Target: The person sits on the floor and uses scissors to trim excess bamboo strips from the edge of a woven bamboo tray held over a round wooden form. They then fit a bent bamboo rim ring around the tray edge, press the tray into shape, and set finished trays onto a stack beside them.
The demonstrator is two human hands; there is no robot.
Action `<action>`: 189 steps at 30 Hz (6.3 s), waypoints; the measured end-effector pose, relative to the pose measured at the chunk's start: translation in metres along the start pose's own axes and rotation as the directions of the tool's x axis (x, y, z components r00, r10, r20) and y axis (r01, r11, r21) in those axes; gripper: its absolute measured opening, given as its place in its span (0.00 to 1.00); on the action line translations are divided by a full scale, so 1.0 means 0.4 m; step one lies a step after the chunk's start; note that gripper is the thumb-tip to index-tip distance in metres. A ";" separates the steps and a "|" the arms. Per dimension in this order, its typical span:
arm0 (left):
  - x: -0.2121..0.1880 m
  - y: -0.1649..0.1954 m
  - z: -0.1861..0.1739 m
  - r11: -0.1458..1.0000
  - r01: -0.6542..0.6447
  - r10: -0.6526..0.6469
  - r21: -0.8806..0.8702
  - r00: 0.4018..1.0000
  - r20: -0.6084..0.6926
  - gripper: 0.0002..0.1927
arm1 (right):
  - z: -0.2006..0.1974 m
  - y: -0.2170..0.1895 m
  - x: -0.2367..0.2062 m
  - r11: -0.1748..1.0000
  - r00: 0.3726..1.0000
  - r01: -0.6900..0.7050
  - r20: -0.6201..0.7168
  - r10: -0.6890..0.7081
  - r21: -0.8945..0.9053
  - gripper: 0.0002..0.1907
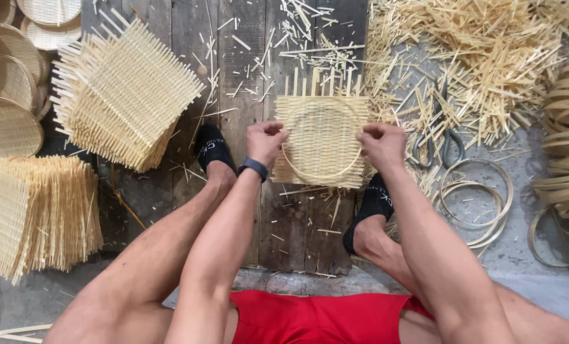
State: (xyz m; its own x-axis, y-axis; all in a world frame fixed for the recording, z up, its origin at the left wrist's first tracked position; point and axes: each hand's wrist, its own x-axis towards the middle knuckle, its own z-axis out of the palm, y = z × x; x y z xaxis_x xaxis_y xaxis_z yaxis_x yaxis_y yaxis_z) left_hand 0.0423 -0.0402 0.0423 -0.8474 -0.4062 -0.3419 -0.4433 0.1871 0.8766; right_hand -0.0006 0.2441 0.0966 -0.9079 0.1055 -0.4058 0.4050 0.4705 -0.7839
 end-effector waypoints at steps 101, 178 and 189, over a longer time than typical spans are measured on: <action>-0.124 0.210 0.134 0.569 -0.821 0.763 0.051 0.550 0.340 0.18 | -0.609 0.072 0.080 0.438 0.939 0.210 0.305 0.160 -0.874 0.19; -0.024 0.099 0.380 0.673 -0.082 0.207 0.735 0.975 -0.080 0.63 | -0.221 0.258 0.051 0.729 0.972 0.214 0.213 -0.096 -0.650 0.39; -0.044 0.071 0.401 0.687 -0.145 0.275 0.712 0.959 -0.070 0.64 | -0.136 0.251 0.148 0.562 0.972 0.222 0.227 -0.063 -0.796 0.25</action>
State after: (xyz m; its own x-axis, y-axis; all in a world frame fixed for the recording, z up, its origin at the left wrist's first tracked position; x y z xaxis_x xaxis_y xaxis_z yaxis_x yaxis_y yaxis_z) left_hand -0.0021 0.1156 0.0188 -0.9142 -0.4003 -0.0629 -0.3893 0.8244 0.4109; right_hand -0.0194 0.3452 0.0192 -0.8832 -0.1260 -0.4518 -0.0604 0.9858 -0.1569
